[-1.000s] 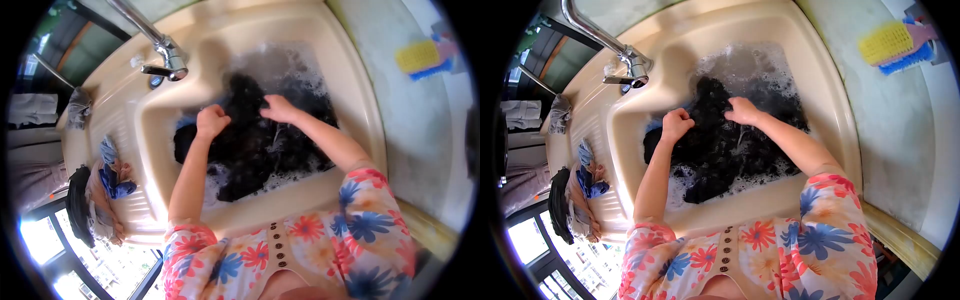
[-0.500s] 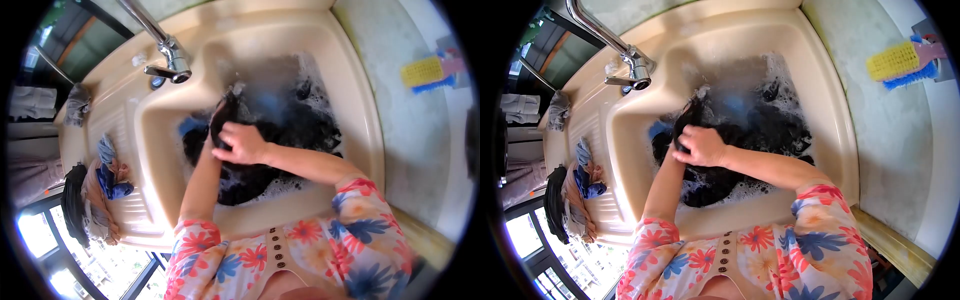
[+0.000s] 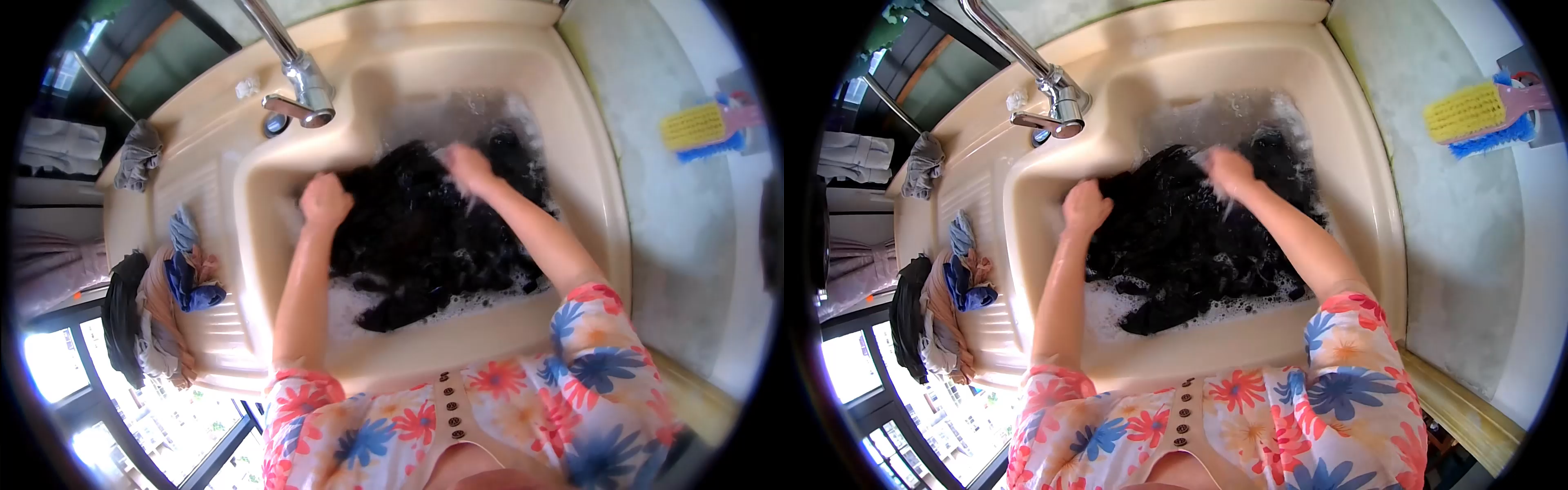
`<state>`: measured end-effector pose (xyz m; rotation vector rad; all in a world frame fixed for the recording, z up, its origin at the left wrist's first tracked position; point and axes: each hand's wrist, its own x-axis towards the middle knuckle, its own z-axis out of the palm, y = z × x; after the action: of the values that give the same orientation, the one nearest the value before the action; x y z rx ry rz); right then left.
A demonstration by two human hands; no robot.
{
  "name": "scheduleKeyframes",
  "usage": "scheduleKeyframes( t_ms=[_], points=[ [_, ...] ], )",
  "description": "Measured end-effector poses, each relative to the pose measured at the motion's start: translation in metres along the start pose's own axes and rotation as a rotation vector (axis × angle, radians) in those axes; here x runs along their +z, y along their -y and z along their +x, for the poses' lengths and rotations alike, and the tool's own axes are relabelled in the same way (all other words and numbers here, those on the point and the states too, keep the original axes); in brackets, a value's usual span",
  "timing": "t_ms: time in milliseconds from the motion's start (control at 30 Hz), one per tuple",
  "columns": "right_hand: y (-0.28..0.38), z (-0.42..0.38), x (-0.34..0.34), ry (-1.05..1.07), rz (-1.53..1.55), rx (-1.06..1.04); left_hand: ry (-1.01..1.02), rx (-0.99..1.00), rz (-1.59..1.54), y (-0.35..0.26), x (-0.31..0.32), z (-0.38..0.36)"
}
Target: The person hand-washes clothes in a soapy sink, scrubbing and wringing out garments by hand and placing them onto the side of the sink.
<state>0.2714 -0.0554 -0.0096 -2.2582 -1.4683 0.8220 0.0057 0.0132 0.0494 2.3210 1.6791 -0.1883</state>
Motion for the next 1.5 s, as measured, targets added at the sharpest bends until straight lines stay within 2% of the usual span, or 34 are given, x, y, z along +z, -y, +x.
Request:
scheduleKeyframes(
  t_ms=[33, 100, 133, 167, 200, 233, 267, 300, 333, 367, 400, 433, 467, 500, 533, 567, 633, 700, 733, 767, 800, 833, 900, 933, 1000, 1033, 1100, 1200, 1267, 1300, 1333, 1400, 1433, 1500],
  points=[
    [0.000, -0.004, 0.005, 0.261, -0.135, -0.187, -0.042, 0.011, -0.039, -0.012, 0.011, 0.003],
    [0.006, -0.014, -0.010, 0.095, -0.255, -0.223, 0.033, 0.018, -0.209, -0.025, 0.025, -0.002],
    [0.003, -0.002, -0.028, 0.084, -0.261, -0.032, 0.044, -0.014, -0.451, -0.010, 0.045, 0.002],
    [-0.038, 0.020, -0.025, -0.332, 0.050, -0.406, 0.052, -0.041, -0.689, 0.013, 0.064, 0.010],
    [-0.042, 0.025, -0.033, -0.314, 0.252, -0.215, 0.154, -0.230, -1.089, 0.023, 0.056, 0.012],
    [-0.044, 0.026, -0.037, -0.293, 0.451, -0.021, 0.166, -0.204, -1.322, 0.028, 0.052, 0.009],
    [-0.043, 0.022, -0.029, -0.264, 0.413, 0.178, 0.217, -0.193, -1.448, 0.025, 0.052, 0.006],
    [-0.015, 0.011, -0.019, -0.173, 0.270, 0.245, 0.267, -0.181, -1.576, 0.007, 0.035, -0.002],
    [0.019, -0.016, -0.007, -0.270, 0.251, -0.069, 0.333, -0.234, -1.697, -0.009, 0.031, -0.005],
    [0.040, -0.032, 0.015, -0.175, 0.222, -0.174, 0.401, -0.291, -1.814, -0.024, 0.030, -0.008],
    [0.080, -0.070, 0.008, -0.111, 0.230, -0.331, 0.351, -0.275, -1.812, -0.038, 0.035, -0.008],
    [0.094, -0.090, 0.019, -0.155, 0.232, -0.579, 0.366, -0.247, -1.940, -0.031, 0.060, -0.005],
    [0.103, -0.099, 0.019, -0.055, 0.216, -0.666, 0.382, -0.216, -2.068, -0.019, 0.102, 0.001],
    [0.101, -0.090, 0.020, -0.116, 0.196, -0.724, 0.398, -0.181, -2.202, -0.014, 0.125, 0.004],
    [0.089, -0.070, 0.018, -0.179, 0.087, -0.590, 0.177, -0.466, -1.942, -0.024, 0.116, 0.005],
    [0.071, -0.045, 0.010, -0.240, -0.022, -0.458, 0.219, -0.341, -1.740, -0.039, 0.069, -0.002],
    [0.024, -0.011, -0.022, -0.310, 0.083, -0.161, 0.154, -0.193, -1.606, -0.012, 0.037, -0.003],
    [-0.002, -0.011, -0.060, -0.135, 0.332, -0.127, 0.089, -0.047, -1.286, 0.024, 0.017, -0.007],
    [-0.011, -0.019, -0.061, -0.070, 0.397, -0.187, 0.159, 0.005, -1.076, 0.034, 0.003, -0.014],
    [-0.019, -0.028, -0.059, -0.005, 0.466, -0.245, 0.096, 0.058, -0.711, 0.044, 0.005, -0.014],
    [-0.029, -0.031, -0.053, 0.088, 0.487, -0.201, 0.138, 0.107, -0.435, 0.038, -0.008, -0.023],
    [-0.036, -0.037, -0.051, 0.057, 0.422, -0.168, 0.176, 0.156, -0.158, 0.027, -0.026, -0.031],
    [-0.058, -0.035, -0.045, 0.086, 0.166, -0.104, 0.025, 0.184, 0.053, 0.011, -0.036, -0.031],
    [-0.058, -0.039, -0.043, 0.085, 0.167, -0.134, -0.044, 0.200, 0.155, 0.002, -0.035, -0.029],
    [-0.054, -0.045, -0.041, 0.077, 0.164, -0.198, -0.301, 0.244, -0.206, -0.021, -0.012, -0.013],
    [-0.050, -0.047, -0.044, 0.088, 0.218, -0.194, -0.242, 0.287, -0.332, -0.036, -0.006, -0.008],
    [-0.038, -0.049, -0.057, 0.109, 0.315, -0.188, -0.152, 0.298, -0.271, -0.047, 0.018, 0.004],
    [-0.027, -0.058, -0.087, 0.014, 0.296, -0.239, 0.049, 0.222, -0.195, -0.047, 0.014, 0.000],
    [-0.035, -0.057, -0.089, -0.030, 0.292, -0.264, 0.122, 0.135, -0.262, -0.041, 0.001, -0.004],
    [-0.039, -0.058, -0.085, 0.036, 0.348, -0.213, 0.158, 0.093, -0.294, -0.036, -0.003, -0.005],
    [-0.043, -0.059, -0.083, 0.102, 0.402, -0.160, 0.047, 0.171, -0.330, -0.030, -0.003, -0.007],
    [-0.032, -0.075, -0.089, 0.225, 0.534, 0.025, 0.114, 0.166, -0.555, -0.024, -0.002, -0.013],
    [-0.036, -0.076, -0.084, 0.244, 0.533, 0.035, 0.147, 0.158, -0.667, -0.022, -0.002, -0.015],
    [-0.056, -0.072, -0.062, 0.287, 0.526, 0.048, 0.183, -0.004, -0.670, -0.025, 0.002, -0.017]
  ],
)
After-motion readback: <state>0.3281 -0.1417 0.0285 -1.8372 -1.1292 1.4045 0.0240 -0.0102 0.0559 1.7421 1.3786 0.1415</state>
